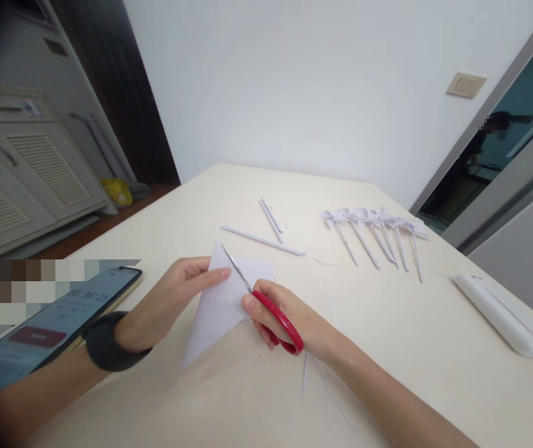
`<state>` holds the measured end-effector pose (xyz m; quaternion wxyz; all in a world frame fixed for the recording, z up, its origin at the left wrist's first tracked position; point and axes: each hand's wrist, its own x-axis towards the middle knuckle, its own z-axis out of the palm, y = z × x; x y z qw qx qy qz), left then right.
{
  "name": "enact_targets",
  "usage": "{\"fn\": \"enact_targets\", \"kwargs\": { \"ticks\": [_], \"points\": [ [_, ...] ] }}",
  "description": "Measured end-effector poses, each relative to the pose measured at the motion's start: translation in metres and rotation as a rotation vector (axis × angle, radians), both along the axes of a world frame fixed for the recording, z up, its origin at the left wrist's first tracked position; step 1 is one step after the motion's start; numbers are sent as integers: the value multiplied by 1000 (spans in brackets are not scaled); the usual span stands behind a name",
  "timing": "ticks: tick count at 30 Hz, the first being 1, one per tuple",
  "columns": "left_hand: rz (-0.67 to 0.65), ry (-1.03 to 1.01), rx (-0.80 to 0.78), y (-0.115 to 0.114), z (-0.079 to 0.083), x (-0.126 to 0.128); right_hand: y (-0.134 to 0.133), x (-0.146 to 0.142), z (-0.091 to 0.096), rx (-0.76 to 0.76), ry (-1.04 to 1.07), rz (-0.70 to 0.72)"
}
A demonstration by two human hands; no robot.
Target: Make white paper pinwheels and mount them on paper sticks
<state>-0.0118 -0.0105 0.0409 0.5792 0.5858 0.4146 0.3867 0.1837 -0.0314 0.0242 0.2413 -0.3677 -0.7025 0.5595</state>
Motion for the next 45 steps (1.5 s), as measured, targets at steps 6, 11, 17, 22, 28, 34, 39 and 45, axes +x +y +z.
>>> {"fn": "enact_targets", "kwargs": {
  "ticks": [6,11,17,22,28,34,39,45],
  "points": [
    [42,-2,104,4,0,-1,2,1,2,-9,-23,-20],
    [42,3,101,3,-2,1,-1,-1,7,-40,4,-45],
    [62,6,97,1,-3,3,-2,-2,6,-50,-5,-54],
    [71,13,95,0,-4,3,-2,0,8,-51,-34,-57],
    [52,30,93,0,-6,2,-3,0,10,-66,-38,-73],
    [48,14,76,1,-6,2,-2,-2,2,-43,-5,-54],
    [42,-5,82,2,-8,2,-1,-1,-3,-26,1,-42],
    [11,-54,67,2,-8,2,-1,-2,-3,-56,5,-64]
  ]
}}
